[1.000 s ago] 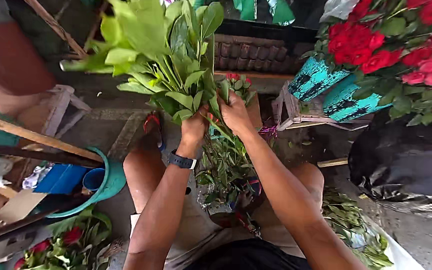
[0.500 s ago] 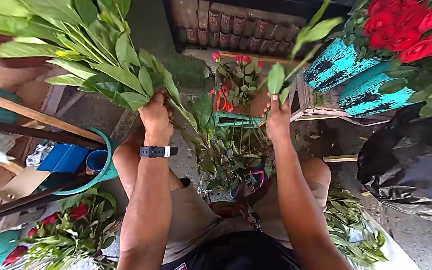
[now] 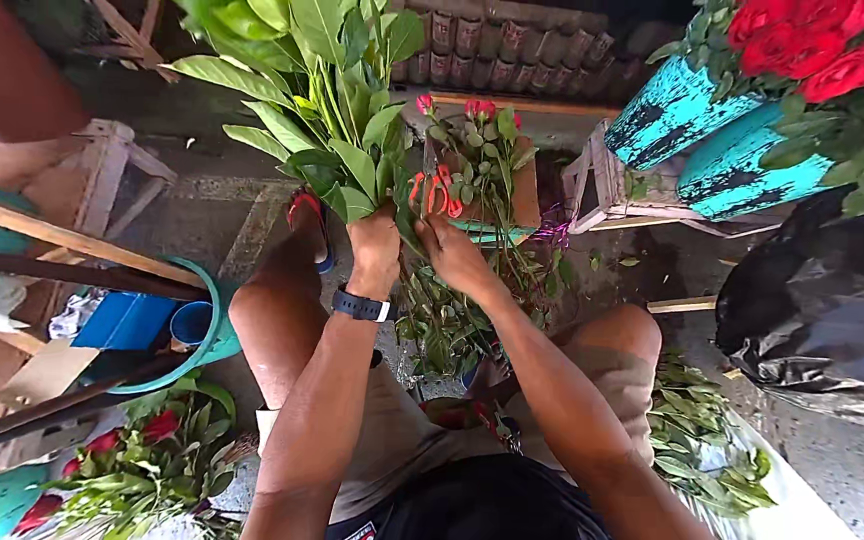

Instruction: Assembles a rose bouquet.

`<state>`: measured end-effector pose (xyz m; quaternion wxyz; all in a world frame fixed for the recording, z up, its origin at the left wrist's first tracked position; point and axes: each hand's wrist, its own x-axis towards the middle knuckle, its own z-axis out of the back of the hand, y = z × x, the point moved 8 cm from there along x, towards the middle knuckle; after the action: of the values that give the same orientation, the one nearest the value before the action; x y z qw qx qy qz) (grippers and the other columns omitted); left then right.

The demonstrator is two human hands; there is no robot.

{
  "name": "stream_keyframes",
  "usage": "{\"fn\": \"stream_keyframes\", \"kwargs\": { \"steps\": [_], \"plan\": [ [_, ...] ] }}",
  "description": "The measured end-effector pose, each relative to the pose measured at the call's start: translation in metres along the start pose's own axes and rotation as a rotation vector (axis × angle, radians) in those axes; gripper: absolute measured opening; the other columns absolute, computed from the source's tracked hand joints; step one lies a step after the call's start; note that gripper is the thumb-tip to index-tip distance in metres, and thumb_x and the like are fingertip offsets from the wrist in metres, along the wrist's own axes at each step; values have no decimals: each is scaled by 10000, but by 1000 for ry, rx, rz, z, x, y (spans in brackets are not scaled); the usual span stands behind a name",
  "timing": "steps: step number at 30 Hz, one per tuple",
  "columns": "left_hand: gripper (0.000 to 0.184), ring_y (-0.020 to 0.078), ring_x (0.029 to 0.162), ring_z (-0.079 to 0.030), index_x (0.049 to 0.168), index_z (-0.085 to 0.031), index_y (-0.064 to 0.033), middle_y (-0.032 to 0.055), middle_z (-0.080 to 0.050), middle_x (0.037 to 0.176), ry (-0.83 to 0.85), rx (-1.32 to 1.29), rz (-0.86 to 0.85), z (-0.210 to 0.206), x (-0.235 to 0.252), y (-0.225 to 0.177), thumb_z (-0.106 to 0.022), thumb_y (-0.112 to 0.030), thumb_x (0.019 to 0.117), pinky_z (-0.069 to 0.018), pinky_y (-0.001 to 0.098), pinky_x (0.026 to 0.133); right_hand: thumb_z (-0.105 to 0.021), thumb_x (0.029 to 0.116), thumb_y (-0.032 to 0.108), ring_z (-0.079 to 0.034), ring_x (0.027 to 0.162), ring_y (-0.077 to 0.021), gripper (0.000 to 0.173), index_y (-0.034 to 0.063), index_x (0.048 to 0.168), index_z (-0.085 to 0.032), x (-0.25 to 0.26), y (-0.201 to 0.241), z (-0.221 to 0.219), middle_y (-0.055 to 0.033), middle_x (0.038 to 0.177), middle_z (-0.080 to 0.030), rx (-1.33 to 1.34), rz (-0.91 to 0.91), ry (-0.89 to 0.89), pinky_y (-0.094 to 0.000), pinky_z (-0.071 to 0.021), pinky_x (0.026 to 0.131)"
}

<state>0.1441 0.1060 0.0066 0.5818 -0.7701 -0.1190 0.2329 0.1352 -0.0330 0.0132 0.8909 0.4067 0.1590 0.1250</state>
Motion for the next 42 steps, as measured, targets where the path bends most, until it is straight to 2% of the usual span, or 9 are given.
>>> {"fn": "stream_keyframes", "kwargs": {
  "steps": [1,5,9,13,16,18,20,26,42],
  "plan": [
    [298,164,933,-691,1262,-578,-42,82,-692,1075,-1,-12,-11,5,1,0,-641,-57,971,-613,364,808,-311,1106,477,-669,700,-305,449,114,1164,-569,-12,-6,-5,-126,817,-647,-118,-23,10,-522,-562,594],
    [84,91,454,-454,1085,-608,-54,76,-674,811,-17,-97,19,19,16,2,-585,-75,1007,-379,228,391,-296,1110,412,-681,917,-309,444,89,1164,-597,-51,-39,-32,-136,923,-671,-270,-117,282,-539,-537,846],
    [119,62,425,-352,1123,-602,-199,7,-592,767,71,23,77,23,-16,7,-550,-282,1056,-325,204,383,-348,1106,385,-652,1075,-227,441,54,1275,-586,-70,-54,-23,-117,1117,-679,83,-146,244,-460,-493,995],
    [152,101,521,-499,1155,-634,-82,40,-644,805,121,11,61,-7,-20,4,-577,-177,1051,-455,256,465,-399,1111,365,-712,974,-207,448,34,1372,-552,-34,-23,2,-137,1135,-705,787,-115,-138,-390,-601,872],
    [146,131,621,-607,1125,-669,-33,77,-698,843,94,-10,41,-14,-26,-2,-631,-122,1015,-523,288,548,-381,1107,376,-608,754,-197,422,30,1185,-611,-14,-9,2,-103,884,-613,444,-91,-78,-390,-542,723],
    [177,164,791,-700,1145,-670,-17,92,-736,933,81,-15,-1,-3,-19,-11,-666,-103,991,-602,340,725,-320,1110,398,-664,906,-288,485,30,1262,-596,-32,-14,-13,-172,1014,-656,118,-135,171,-505,-545,846],
    [88,91,551,-540,1005,-708,-17,33,-634,702,100,-40,-29,4,-6,-15,-672,-94,983,-484,239,526,-377,1097,451,-676,953,-290,511,24,1320,-547,-54,-36,-34,-173,1056,-661,87,-150,326,-511,-549,883],
    [113,77,437,-393,1004,-705,-31,-24,-438,540,324,-138,40,-17,-17,4,-648,-129,1004,-407,231,456,-477,1092,235,-519,594,-115,307,25,1276,-604,-68,-35,1,-32,792,-569,752,23,-262,-273,-475,525],
    [196,58,474,-425,1107,-746,-33,-5,-564,627,494,-42,65,-43,-51,11,-654,-178,1013,-408,206,480,-633,996,44,-689,906,-221,238,-31,1218,-674,-49,-101,2,-153,1111,-692,979,99,-491,-364,-612,824]
  ]
}}
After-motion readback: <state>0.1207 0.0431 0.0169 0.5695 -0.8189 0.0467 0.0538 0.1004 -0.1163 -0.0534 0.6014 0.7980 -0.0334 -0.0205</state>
